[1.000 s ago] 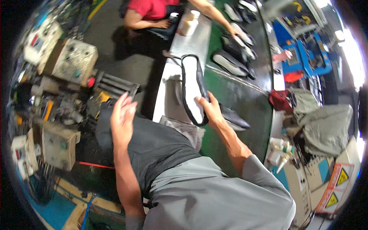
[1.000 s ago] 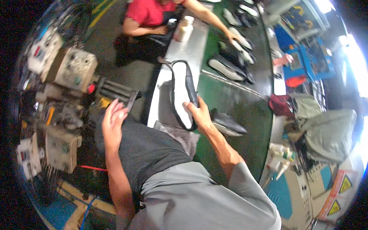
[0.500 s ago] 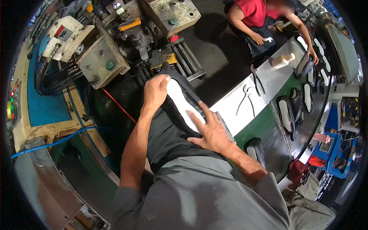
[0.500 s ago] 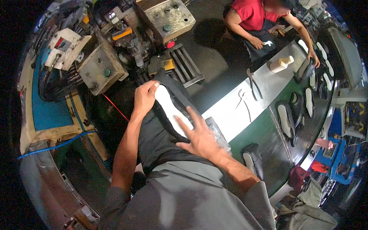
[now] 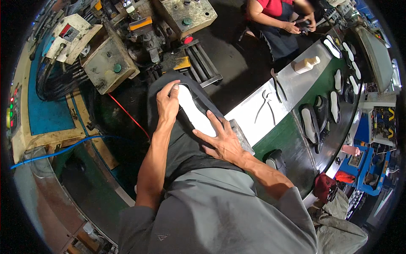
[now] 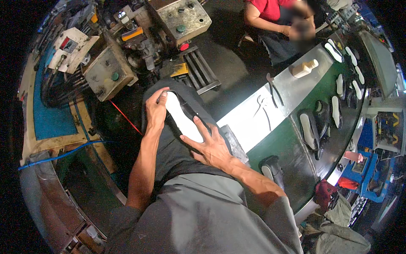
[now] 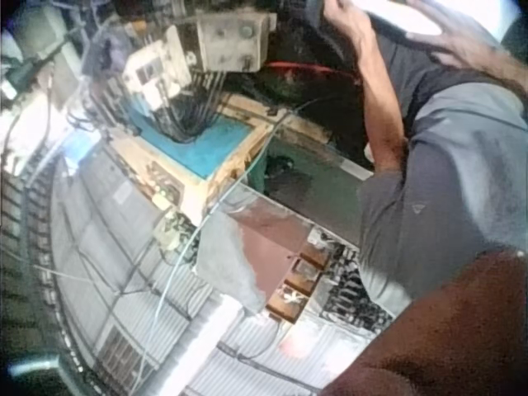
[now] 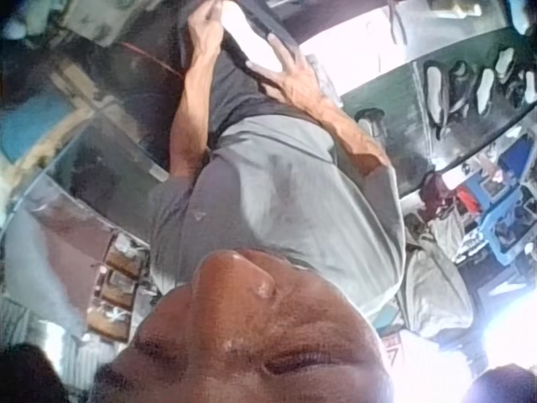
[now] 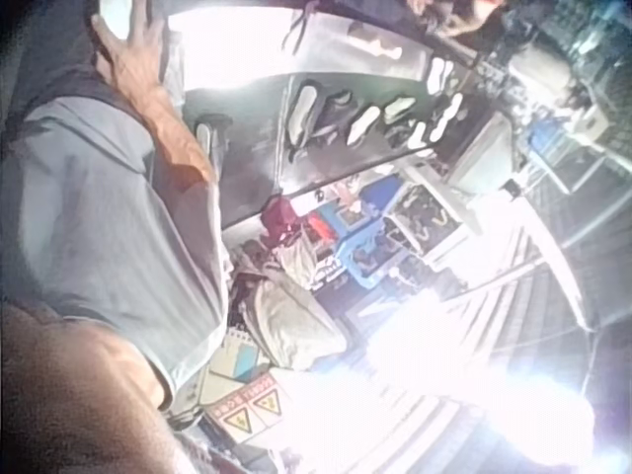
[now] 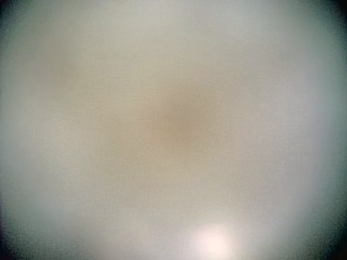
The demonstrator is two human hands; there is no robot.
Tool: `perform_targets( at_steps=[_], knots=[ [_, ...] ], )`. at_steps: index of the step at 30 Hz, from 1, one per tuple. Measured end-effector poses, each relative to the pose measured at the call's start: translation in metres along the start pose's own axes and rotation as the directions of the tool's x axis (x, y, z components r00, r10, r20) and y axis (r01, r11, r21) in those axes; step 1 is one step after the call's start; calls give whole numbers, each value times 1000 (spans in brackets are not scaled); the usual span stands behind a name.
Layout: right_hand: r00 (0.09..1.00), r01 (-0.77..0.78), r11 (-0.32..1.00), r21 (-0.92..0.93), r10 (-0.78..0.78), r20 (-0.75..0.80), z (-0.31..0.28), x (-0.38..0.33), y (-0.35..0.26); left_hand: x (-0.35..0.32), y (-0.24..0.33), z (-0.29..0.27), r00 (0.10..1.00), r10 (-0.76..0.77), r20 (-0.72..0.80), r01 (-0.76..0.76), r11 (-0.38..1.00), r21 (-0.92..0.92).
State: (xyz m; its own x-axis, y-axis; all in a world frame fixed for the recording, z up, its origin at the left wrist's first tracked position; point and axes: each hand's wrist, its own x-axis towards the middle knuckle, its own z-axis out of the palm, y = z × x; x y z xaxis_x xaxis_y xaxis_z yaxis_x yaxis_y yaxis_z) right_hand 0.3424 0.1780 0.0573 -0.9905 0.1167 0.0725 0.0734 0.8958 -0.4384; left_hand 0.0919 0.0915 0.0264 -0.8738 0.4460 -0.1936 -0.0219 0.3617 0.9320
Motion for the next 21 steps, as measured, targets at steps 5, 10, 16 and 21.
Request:
perform_targets(
  at_steps=[5,10,16,21],
  knots=[
    [1000,11,998,70,-10,-7,-2,10,7,6,-7,-15,997,50,52,-43,991,-127],
    [992,34,999,-8,-33,124,-42,36,7,19,-24,-29,991,129,29,-129,991,24],
    [975,162,986,-48,-152,162,-52,54,13,20,-13,-40,997,76,5,-76,997,-5],
    [972,218,976,-27,-219,-88,-119,125,-12,31,68,-96,987,154,-47,-155,832,-533]
  ],
)
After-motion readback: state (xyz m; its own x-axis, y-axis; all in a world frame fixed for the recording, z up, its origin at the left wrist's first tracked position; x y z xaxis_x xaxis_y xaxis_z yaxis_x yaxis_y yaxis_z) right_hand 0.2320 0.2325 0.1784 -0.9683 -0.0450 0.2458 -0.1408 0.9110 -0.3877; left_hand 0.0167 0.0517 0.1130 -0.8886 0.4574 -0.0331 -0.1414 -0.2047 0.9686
